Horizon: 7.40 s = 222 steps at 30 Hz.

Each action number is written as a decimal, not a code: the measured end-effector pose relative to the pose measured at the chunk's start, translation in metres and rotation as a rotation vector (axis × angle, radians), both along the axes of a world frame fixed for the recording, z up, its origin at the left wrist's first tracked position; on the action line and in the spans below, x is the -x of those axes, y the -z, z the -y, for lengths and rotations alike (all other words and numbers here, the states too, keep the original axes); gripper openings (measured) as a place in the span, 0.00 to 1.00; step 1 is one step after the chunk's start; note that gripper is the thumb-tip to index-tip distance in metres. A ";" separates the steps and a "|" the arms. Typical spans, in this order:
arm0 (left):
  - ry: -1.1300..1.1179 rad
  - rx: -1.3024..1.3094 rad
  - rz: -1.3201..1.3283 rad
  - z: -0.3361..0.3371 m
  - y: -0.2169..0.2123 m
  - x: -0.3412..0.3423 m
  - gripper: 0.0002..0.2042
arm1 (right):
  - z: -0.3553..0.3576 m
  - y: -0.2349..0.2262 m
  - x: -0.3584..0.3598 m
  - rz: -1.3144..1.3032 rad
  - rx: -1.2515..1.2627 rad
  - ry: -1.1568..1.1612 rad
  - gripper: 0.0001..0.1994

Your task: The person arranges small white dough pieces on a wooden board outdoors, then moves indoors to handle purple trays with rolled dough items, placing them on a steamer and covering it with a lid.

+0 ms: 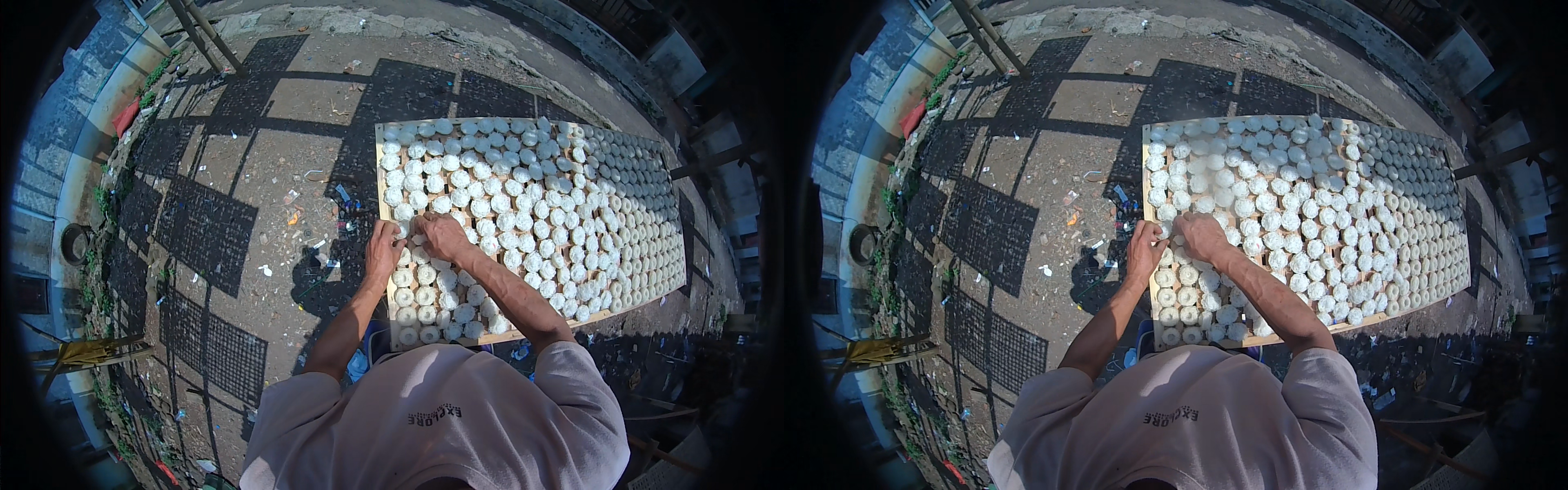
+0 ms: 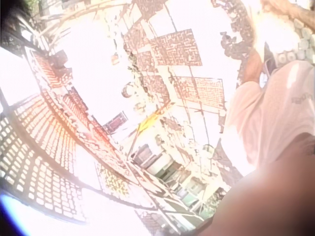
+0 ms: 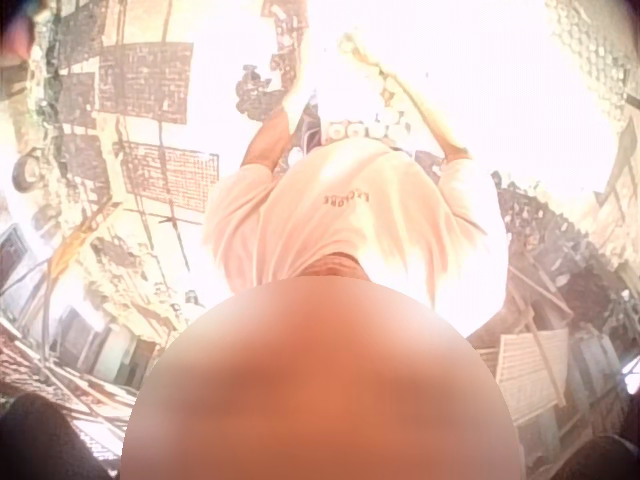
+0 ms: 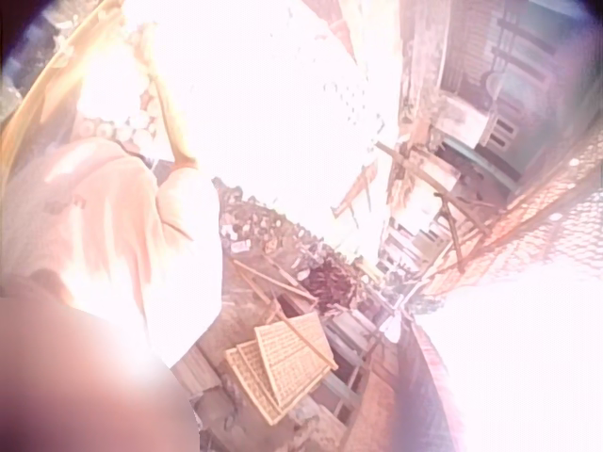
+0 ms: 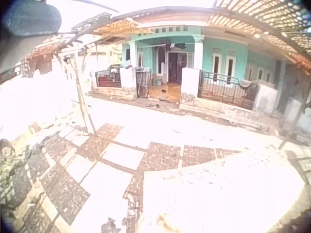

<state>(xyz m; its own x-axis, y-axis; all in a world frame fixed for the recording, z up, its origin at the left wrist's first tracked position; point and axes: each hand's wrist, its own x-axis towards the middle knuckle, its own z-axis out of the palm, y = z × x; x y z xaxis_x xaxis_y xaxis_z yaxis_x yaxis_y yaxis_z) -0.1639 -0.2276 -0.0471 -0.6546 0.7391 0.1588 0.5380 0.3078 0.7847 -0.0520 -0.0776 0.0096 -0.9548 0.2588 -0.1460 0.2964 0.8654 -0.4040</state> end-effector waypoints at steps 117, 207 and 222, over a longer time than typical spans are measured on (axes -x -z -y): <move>-0.112 0.155 0.199 0.129 0.016 -0.121 0.16 | 0.086 0.004 -0.164 -0.267 -0.140 -0.281 0.11; 0.078 -0.260 -0.188 0.068 -0.050 -0.271 0.22 | 0.114 0.016 -0.361 -0.688 -0.042 0.654 0.13; 0.826 -0.141 -0.428 -0.219 -0.068 -0.521 0.15 | -0.053 -0.010 -0.647 -0.607 -0.363 1.073 0.20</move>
